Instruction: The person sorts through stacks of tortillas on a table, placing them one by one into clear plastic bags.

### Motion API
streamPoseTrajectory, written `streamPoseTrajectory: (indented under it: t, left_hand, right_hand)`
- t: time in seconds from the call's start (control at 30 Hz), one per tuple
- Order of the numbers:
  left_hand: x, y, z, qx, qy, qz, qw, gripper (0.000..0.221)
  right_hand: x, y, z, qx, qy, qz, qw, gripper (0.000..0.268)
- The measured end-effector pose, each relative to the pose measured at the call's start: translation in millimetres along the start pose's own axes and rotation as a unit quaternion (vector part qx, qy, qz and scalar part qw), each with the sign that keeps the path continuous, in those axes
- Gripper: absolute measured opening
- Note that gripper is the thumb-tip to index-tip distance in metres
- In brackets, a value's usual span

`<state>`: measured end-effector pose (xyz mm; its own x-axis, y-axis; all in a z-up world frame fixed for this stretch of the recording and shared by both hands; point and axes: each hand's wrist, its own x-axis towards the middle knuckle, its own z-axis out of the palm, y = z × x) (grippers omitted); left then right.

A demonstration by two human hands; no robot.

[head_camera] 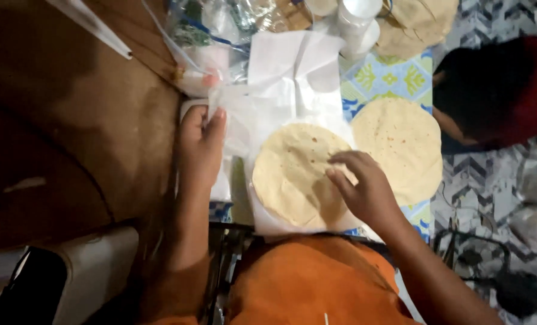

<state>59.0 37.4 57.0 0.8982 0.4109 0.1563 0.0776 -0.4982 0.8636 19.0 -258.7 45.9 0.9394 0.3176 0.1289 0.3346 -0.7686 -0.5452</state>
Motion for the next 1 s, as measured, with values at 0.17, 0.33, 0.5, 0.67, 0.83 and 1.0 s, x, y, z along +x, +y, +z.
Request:
streamPoseTrajectory:
  t: [0.17, 0.33, 0.5, 0.67, 0.83, 1.0]
  left_hand:
    - [-47.9, 91.0, -12.5, -0.287, 0.019, -0.08, 0.954, 0.009]
    - [-48.5, 34.2, 0.1, -0.302, -0.041, -0.09, 0.948, 0.023]
    - [-30.9, -51.8, 33.4, -0.324, -0.097, -0.296, 0.893, 0.013]
    - [-35.7, -29.1, 39.0, -0.333, -0.067, -0.408, 0.847, 0.043]
    - [-53.9, -47.2, 54.8, -0.249, -0.082, -0.316, 0.912, 0.019]
    - [-89.3, -56.5, 39.2, -0.188, -0.125, -0.305, 0.925, 0.017]
  right_hand:
    - [18.7, -0.7, 41.0, 0.586, -0.103, 0.198, 0.779, 0.092]
    - [30.1, 8.2, 33.8, 0.75, -0.03, 0.224, 0.622, 0.083]
    - [50.0, -8.5, -11.4, 0.632, 0.026, 0.23, 0.739, 0.037]
    - [35.9, -7.5, -24.0, 0.528, 0.209, 0.13, 0.813, 0.011]
    - [-2.9, 34.9, 20.1, 0.504, 0.158, 0.288, 0.799, 0.03]
    - [-33.7, 26.0, 9.4, 0.479, 0.13, 0.35, 0.795, 0.03]
